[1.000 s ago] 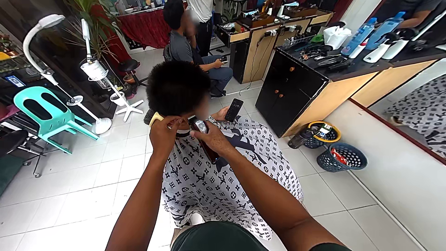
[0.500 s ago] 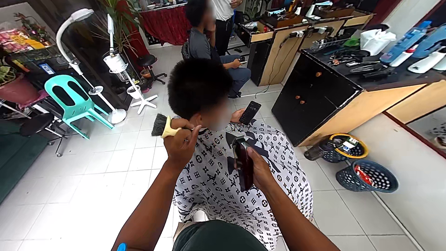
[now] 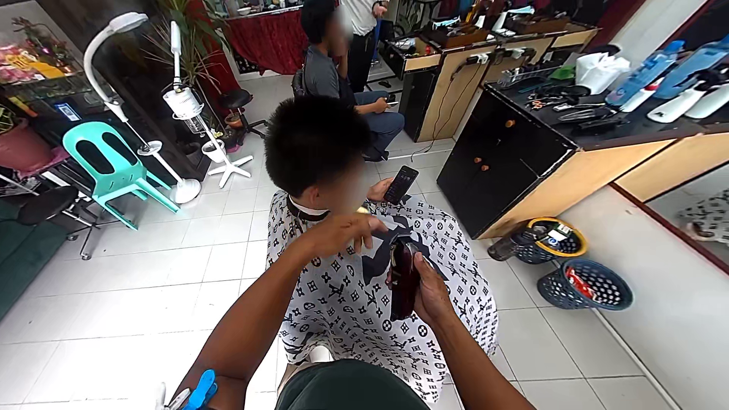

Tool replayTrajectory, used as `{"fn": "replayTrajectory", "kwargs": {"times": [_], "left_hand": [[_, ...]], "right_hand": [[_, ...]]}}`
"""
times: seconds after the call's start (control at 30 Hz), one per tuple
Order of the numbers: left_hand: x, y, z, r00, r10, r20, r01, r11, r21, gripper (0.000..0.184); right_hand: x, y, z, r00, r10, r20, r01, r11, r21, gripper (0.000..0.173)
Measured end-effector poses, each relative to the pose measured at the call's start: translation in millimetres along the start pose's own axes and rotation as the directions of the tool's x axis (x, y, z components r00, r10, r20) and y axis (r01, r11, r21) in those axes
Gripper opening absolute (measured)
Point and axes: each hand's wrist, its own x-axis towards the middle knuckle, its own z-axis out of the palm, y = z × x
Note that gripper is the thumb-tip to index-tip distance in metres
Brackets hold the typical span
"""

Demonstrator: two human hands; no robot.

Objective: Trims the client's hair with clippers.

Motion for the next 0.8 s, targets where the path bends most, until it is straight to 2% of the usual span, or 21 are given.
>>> {"fn": "replayTrajectory", "kwargs": {"times": [0.07, 0.1, 0.13, 0.17, 0.2, 0.23, 0.3, 0.37, 0.4, 0.43, 0.47, 0.5, 0.57, 0.6, 0.67, 0.73, 0.8], "left_hand": [[11.6, -9.7, -0.2, 0.966, 0.074, -0.248, -0.130, 0.967, -0.217, 0.042], [16.3, -10.9, -0.7, 0.946, 0.017, -0.324, -0.111, 0.955, -0.275, 0.038], [19.4, -10.5, -2.3, 0.943, -0.095, -0.318, -0.006, 0.953, -0.304, 0.033], [20.6, -9.2, -4.4, 0.945, -0.211, -0.251, 0.132, 0.946, -0.297, 0.029], [20.5, -9.0, -5.1, 0.942, -0.267, -0.202, 0.211, 0.942, -0.259, 0.024], [19.3, -8.8, -4.5, 0.946, -0.250, -0.207, 0.203, 0.953, -0.226, 0.018], [16.5, -6.6, -3.6, 0.935, -0.173, -0.309, 0.108, 0.970, -0.218, 0.017], [11.1, -6.5, -1.8, 0.928, -0.260, -0.268, 0.201, 0.953, -0.229, 0.024], [6.0, -7.9, 2.2, 0.931, -0.289, -0.223, 0.261, 0.954, -0.146, 0.027], [-1.0, -7.6, 7.9, 0.939, -0.263, -0.222, 0.271, 0.963, 0.007, 0.026], [-9.0, -5.8, 13.4, 0.944, -0.175, -0.279, 0.233, 0.954, 0.190, 0.024], [-16.2, -6.5, 18.2, 0.921, -0.027, -0.388, 0.178, 0.916, 0.360, 0.021], [-23.3, -11.7, 14.6, 0.773, 0.267, -0.576, 0.173, 0.784, 0.597, 0.016], [-23.6, -14.4, 6.1, 0.696, 0.348, -0.628, 0.215, 0.734, 0.644, 0.016], [-22.6, -22.9, -12.4, 0.607, 0.382, -0.697, 0.274, 0.723, 0.634, 0.017], [-21.4, -32.1, -24.1, 0.572, 0.315, -0.757, 0.266, 0.802, 0.535, 0.016], [-21.7, -38.4, -29.1, 0.569, 0.240, -0.786, 0.259, 0.855, 0.449, 0.015]], "right_hand": [[0.5, -6.9, -4.9, 0.998, 0.056, -0.042, -0.057, 0.998, -0.024, 0.051], [0.1, -10.7, -5.1, 0.993, 0.098, -0.074, -0.101, 0.994, -0.044, 0.055], [-0.5, -13.6, -4.5, 0.987, 0.127, -0.096, -0.133, 0.989, -0.068, 0.056], [-1.4, -14.9, -4.6, 0.988, 0.131, -0.081, -0.138, 0.986, -0.097, 0.050], [-1.6, -16.0, -4.4, 0.992, 0.113, -0.056, -0.120, 0.985, -0.126, 0.036], [0.4, -18.9, -2.0, 0.995, 0.088, -0.049, -0.094, 0.984, -0.152, 0.037], [7.4, -24.9, 7.5, 0.999, 0.029, -0.041, -0.037, 0.978, -0.207, 0.061], [15.4, -29.8, 17.5, 1.000, -0.014, 0.011, 0.016, 0.975, -0.220, 0.063], [20.8, -33.2, 22.2, 0.999, -0.022, 0.045, 0.031, 0.979, -0.203, 0.059], [27.1, -37.6, 26.8, 0.996, -0.026, 0.082, 0.041, 0.981, -0.189, 0.055], [34.2, -42.1, 32.8, 0.994, -0.036, 0.103, 0.055, 0.982, -0.181, 0.049], [41.4, -46.9, 41.1, 0.994, -0.047, 0.100, 0.066, 0.979, -0.193, 0.042], [55.5, -54.1, 56.6, 0.994, -0.031, 0.100, 0.061, 0.950, -0.308, 0.041], [63.5, -56.1, 63.5, 0.994, -0.005, 0.113, 0.047, 0.928, -0.369, 0.046], [78.4, -56.4, 76.5, 0.987, 0.045, 0.152, 0.027, 0.898, -0.438, 0.046], [88.9, -58.7, 88.8, 0.982, 0.066, 0.179, 0.028, 0.879, -0.476, 0.039], [94.3, -63.0, 98.6, 0.981, 0.070, 0.180, 0.037, 0.844, -0.534, 0.041]]}}
